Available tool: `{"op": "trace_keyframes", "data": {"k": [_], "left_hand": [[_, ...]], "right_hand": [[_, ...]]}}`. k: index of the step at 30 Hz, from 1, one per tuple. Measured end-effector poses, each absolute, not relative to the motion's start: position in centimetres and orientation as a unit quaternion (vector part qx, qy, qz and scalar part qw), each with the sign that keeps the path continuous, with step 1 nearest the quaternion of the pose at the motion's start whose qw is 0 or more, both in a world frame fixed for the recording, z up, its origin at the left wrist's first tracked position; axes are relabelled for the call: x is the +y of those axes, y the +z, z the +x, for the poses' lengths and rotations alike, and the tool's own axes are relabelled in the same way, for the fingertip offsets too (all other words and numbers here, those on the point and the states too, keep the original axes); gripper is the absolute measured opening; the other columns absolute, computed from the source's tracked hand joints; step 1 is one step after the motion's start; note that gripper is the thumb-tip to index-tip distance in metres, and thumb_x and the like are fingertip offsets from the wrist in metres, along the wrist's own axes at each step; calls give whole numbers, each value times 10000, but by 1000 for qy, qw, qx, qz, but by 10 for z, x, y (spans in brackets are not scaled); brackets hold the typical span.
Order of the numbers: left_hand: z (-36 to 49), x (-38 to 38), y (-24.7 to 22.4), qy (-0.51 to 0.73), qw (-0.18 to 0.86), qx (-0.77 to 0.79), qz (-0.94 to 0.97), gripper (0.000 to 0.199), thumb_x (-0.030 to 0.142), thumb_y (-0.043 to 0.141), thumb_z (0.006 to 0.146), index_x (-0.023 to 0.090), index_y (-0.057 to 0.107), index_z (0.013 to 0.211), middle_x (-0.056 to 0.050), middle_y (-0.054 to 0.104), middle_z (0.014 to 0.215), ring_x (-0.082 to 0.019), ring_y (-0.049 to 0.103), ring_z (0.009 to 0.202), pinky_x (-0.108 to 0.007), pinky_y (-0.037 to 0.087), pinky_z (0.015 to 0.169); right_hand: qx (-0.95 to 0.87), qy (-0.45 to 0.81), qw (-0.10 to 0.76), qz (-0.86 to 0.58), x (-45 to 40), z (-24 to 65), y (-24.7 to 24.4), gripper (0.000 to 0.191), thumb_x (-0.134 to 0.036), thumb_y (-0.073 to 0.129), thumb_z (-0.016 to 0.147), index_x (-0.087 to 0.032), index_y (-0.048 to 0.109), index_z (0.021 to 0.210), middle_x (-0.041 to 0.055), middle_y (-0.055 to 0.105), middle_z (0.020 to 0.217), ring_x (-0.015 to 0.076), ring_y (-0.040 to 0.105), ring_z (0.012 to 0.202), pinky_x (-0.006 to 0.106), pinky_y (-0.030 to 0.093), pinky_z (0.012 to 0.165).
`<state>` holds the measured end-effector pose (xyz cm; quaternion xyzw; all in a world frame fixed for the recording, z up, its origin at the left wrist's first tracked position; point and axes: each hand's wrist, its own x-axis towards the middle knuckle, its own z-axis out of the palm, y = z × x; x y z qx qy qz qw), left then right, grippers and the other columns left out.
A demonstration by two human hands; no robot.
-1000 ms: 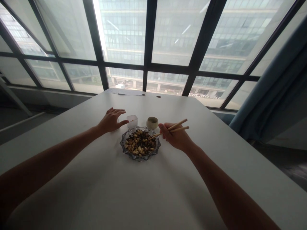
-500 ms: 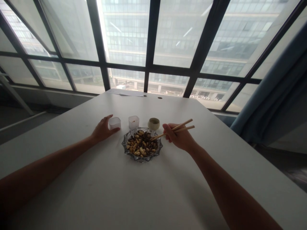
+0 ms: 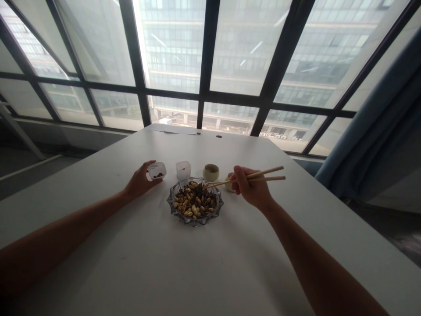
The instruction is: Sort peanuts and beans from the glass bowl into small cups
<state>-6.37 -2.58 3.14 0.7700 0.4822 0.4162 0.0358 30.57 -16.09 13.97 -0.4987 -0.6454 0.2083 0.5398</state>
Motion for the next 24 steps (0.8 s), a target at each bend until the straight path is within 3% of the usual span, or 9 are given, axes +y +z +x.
{"op": "trace_keyframes", "data": {"k": [6,9,13,17,24], "left_hand": [[-57,-35,36,408,-14,432,804,583,320,723,778,233,491,1306,-116,624,1307,-297,598,1229,-457,508,1046],[-56,-36,37,404,-15,427,809,579,331,720,787,229,490,1309,-117,620,1306,-296,595,1231,-452,507,1049],[-56,-36,37,398,-12,438,806,605,358,730,778,224,487,1315,-118,619,1304,-303,602,1217,-451,513,1038],[-56,-37,37,390,-7,453,802,619,370,727,780,225,483,1330,-116,619,1310,-302,603,1219,-450,507,1045],[-55,-37,35,379,8,479,792,641,397,725,776,233,480,1346,-115,620,1317,-305,623,1193,-449,532,1006]], "right_hand": [[-556,248,618,-497,-150,312,143,626,-823,603,749,-220,620,583,47,575,424,159,506,344,295,416,327],[-544,181,629,-525,-151,323,143,611,-793,574,800,-219,625,598,46,586,437,153,507,342,288,418,330],[-550,36,601,-578,-156,341,146,612,-760,545,850,-199,635,623,36,582,449,135,505,345,262,409,333],[-584,36,532,-612,-156,350,152,652,-796,531,830,-184,642,630,50,601,462,145,538,357,262,431,342],[-590,-3,541,-599,-164,338,159,627,-766,476,884,-208,619,637,45,597,471,148,535,364,269,435,346]]}}
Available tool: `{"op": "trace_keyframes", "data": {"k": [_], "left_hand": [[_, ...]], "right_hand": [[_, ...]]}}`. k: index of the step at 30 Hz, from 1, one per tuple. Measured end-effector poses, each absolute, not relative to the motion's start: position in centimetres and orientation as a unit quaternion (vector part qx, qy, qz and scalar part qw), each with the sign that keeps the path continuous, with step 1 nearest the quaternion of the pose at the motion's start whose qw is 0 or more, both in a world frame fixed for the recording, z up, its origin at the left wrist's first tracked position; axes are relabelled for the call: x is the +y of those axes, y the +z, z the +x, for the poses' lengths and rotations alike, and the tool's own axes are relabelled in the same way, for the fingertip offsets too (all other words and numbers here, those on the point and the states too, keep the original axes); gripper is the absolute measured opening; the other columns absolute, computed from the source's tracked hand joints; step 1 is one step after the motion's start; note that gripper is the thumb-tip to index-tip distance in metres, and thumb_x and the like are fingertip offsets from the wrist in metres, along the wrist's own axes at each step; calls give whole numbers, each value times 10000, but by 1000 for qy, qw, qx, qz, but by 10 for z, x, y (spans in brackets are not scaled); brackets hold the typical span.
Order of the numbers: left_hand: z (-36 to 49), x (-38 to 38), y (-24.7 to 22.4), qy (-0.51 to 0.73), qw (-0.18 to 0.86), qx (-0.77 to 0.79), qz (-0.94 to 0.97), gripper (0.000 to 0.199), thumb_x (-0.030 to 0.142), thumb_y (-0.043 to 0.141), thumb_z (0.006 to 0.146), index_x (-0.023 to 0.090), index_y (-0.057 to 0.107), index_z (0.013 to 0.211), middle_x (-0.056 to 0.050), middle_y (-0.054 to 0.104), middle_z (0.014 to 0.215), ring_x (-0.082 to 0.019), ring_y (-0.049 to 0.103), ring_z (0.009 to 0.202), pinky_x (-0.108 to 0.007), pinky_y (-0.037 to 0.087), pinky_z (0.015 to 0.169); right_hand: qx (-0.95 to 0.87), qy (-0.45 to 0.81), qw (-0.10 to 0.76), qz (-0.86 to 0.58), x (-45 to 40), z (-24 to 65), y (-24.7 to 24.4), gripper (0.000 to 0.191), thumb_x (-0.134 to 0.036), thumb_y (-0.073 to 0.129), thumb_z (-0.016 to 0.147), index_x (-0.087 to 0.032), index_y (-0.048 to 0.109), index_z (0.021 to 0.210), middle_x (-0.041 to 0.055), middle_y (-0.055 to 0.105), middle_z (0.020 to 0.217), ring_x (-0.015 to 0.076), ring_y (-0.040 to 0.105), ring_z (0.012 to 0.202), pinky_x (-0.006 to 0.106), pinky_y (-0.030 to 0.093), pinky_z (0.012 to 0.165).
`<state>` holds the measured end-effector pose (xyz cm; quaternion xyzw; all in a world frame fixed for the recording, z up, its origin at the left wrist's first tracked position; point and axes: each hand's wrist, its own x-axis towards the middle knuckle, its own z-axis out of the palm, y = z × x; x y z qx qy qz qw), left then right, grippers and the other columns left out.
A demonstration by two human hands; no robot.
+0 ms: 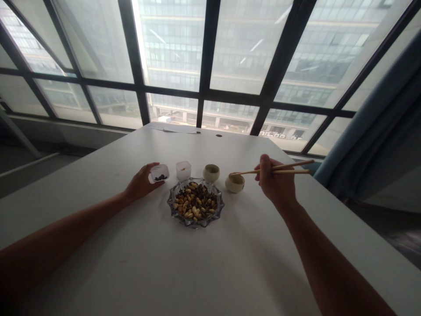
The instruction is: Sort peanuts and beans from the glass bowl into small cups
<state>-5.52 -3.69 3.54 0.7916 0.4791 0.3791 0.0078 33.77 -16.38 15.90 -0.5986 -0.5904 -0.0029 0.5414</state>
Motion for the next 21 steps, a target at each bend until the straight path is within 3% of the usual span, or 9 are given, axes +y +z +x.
{"op": "trace_keyframes", "data": {"k": [6,13,17,21], "left_hand": [[-55,-38,36,377,7,483,790,635,404,723,772,243,489,1340,-111,630,1306,-303,634,1177,-447,546,983],[-55,-36,35,381,18,485,787,644,411,724,770,235,484,1341,-117,629,1316,-307,634,1186,-453,542,990],[-55,-36,35,380,20,488,786,650,411,726,771,231,482,1345,-119,629,1321,-307,635,1186,-455,544,984],[-55,-36,36,380,24,488,785,649,412,727,772,234,480,1345,-118,630,1319,-307,632,1192,-456,542,988]], "right_hand": [[-622,38,472,-623,-154,350,155,649,-797,523,834,-189,655,651,66,644,494,165,590,374,267,457,345],[-597,42,557,-576,-164,337,161,615,-754,530,868,-199,642,628,42,591,471,127,505,363,255,391,333],[-689,184,475,-516,-168,314,151,584,-735,581,851,-189,663,662,37,613,492,127,527,382,242,398,344],[-757,220,400,-467,-164,306,136,526,-669,599,882,-188,659,679,48,663,564,144,593,457,255,483,417]]}}
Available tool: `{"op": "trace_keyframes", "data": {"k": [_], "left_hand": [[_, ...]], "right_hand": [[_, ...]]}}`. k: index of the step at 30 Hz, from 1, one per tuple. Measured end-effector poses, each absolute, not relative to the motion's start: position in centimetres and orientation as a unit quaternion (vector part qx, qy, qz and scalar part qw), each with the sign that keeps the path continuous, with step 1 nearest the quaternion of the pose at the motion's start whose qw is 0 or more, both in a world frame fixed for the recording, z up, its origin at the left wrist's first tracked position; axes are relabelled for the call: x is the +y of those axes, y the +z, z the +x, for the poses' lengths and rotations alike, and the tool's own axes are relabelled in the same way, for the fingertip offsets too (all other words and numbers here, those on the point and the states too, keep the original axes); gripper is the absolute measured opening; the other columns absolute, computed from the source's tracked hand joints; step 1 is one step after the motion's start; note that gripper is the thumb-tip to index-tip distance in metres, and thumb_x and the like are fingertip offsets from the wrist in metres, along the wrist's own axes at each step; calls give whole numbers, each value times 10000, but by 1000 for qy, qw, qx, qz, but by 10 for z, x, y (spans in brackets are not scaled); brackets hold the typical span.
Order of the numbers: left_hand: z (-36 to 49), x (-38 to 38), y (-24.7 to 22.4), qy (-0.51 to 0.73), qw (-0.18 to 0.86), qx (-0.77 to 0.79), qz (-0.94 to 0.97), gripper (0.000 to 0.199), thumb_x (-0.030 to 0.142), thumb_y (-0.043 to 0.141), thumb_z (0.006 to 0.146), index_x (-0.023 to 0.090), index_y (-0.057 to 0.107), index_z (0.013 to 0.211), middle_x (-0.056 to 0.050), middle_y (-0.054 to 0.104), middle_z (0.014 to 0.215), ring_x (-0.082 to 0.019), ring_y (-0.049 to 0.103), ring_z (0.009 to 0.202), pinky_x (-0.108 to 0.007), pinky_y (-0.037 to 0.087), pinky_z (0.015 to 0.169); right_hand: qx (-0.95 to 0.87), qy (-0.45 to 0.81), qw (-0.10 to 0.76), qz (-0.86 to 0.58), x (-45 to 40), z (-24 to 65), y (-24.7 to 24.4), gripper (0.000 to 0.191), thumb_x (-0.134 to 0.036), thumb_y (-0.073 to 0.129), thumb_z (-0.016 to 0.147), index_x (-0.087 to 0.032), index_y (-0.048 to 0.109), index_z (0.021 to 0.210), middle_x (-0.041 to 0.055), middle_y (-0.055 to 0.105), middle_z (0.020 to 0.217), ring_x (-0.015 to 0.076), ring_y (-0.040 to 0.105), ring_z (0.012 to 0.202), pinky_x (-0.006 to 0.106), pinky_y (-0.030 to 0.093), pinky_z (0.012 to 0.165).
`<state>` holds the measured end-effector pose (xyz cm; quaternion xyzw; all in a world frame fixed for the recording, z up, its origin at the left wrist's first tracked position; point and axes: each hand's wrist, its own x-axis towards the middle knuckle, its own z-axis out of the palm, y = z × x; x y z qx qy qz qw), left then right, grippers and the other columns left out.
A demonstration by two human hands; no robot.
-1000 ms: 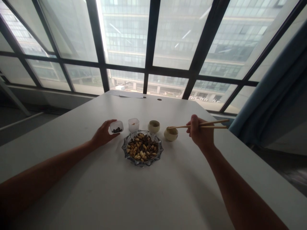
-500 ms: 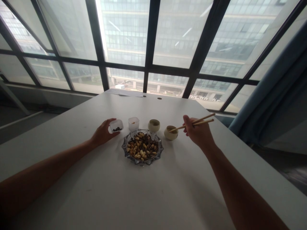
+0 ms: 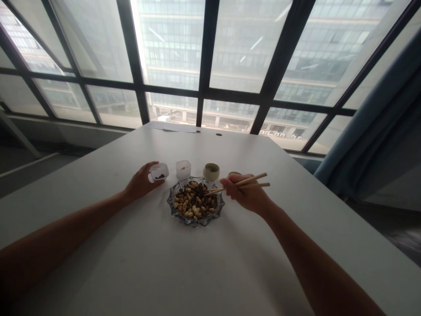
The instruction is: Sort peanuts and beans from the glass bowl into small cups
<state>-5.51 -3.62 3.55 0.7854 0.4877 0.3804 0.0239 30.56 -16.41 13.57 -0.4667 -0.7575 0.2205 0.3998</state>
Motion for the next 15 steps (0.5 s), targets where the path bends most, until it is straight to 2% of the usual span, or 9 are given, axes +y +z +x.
{"op": "trace_keyframes", "data": {"k": [5,10,15], "left_hand": [[-55,-36,36,380,27,487,786,649,414,727,773,240,479,1348,-117,631,1320,-309,632,1194,-461,543,984],[-55,-36,35,378,25,489,786,652,425,722,779,232,480,1352,-123,626,1326,-311,629,1199,-458,541,989],[-54,-36,36,378,28,489,785,655,425,722,777,230,478,1353,-123,627,1326,-310,630,1194,-459,541,988]], "right_hand": [[-751,207,417,-469,-161,308,130,531,-644,540,931,-191,641,673,37,646,533,132,577,415,242,465,395],[-718,206,453,-486,-162,310,132,562,-686,540,909,-179,663,697,34,627,503,130,557,389,240,442,368],[-757,220,403,-465,-162,308,133,520,-639,569,917,-184,659,682,47,655,558,140,591,448,249,477,414]]}}
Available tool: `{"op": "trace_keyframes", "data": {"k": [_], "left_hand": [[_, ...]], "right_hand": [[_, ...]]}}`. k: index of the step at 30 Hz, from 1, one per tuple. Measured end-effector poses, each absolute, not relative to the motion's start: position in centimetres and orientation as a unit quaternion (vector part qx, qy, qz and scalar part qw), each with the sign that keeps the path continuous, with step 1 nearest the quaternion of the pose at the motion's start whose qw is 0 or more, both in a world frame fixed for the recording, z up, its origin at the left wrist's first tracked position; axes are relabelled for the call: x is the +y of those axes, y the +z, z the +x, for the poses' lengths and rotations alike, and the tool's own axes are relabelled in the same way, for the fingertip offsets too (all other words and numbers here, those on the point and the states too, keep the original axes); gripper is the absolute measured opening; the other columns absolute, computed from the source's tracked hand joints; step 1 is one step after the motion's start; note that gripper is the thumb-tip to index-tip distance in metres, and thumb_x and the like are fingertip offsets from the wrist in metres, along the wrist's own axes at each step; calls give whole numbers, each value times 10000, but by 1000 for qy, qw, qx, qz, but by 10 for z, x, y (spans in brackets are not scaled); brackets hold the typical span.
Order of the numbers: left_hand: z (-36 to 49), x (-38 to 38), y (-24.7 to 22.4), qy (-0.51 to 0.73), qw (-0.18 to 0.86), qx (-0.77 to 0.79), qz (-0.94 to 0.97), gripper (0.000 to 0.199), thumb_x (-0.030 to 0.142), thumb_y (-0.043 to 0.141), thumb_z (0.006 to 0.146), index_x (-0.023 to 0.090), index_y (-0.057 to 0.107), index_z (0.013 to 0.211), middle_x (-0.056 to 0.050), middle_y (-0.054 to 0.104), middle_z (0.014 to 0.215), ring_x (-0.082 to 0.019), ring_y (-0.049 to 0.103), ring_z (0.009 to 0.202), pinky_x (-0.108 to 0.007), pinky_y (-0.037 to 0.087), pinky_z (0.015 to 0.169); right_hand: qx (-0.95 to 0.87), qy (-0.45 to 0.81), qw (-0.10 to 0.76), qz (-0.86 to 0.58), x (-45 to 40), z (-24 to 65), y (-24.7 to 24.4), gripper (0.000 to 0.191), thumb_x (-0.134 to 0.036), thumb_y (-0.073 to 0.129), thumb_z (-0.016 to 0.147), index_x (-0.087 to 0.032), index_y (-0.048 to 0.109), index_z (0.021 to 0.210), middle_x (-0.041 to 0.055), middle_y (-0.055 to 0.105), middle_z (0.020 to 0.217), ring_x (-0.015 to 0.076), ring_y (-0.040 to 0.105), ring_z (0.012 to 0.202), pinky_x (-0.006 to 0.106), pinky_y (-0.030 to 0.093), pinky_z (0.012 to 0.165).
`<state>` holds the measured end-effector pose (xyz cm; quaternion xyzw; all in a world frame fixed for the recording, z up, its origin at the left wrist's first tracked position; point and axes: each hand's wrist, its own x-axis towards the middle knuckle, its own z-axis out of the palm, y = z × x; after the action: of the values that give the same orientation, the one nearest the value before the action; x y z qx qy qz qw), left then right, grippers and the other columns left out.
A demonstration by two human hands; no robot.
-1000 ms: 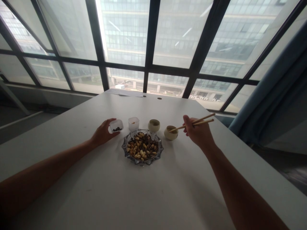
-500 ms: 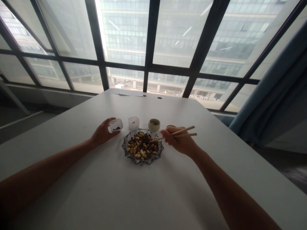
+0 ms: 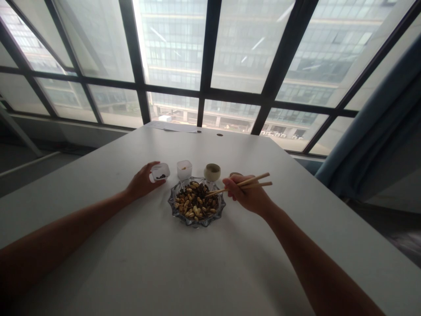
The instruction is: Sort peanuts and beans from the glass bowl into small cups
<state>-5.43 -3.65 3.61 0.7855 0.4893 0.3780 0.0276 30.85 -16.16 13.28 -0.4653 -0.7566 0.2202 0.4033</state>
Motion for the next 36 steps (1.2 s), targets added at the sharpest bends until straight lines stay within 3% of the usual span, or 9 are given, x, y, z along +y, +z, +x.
{"op": "trace_keyframes", "data": {"k": [7,18,26,31,36], "left_hand": [[-54,-37,37,378,26,488,786,653,417,725,775,222,483,1349,-128,625,1330,-315,628,1201,-461,541,989],[-54,-37,36,384,31,494,780,659,412,749,764,252,485,1346,-108,649,1302,-315,654,1158,-462,559,959],[-52,-36,36,433,18,445,784,590,355,716,783,237,454,1299,-118,612,1362,-290,616,1227,-442,521,1020],[-57,-34,38,360,91,571,733,804,461,762,751,211,373,1410,-147,678,1211,-334,687,1077,-497,556,915],[-69,-26,61,291,103,622,720,1032,588,816,662,177,317,1466,-193,597,1374,-352,620,1223,-497,491,1028]], "right_hand": [[-770,204,389,-463,-163,308,130,507,-602,546,948,-185,664,685,35,646,536,130,583,421,238,470,402],[-615,246,539,-520,-155,305,131,621,-768,631,782,-171,646,612,41,610,439,126,527,310,228,409,296],[-580,250,597,-495,-147,311,124,598,-750,661,775,-166,665,649,42,620,457,147,557,347,250,434,311],[-583,246,600,-490,-146,312,121,595,-745,672,769,-163,673,647,42,620,455,138,542,335,244,431,312],[-582,238,604,-490,-145,313,122,585,-738,673,773,-166,679,652,44,628,466,143,554,347,242,437,313]]}}
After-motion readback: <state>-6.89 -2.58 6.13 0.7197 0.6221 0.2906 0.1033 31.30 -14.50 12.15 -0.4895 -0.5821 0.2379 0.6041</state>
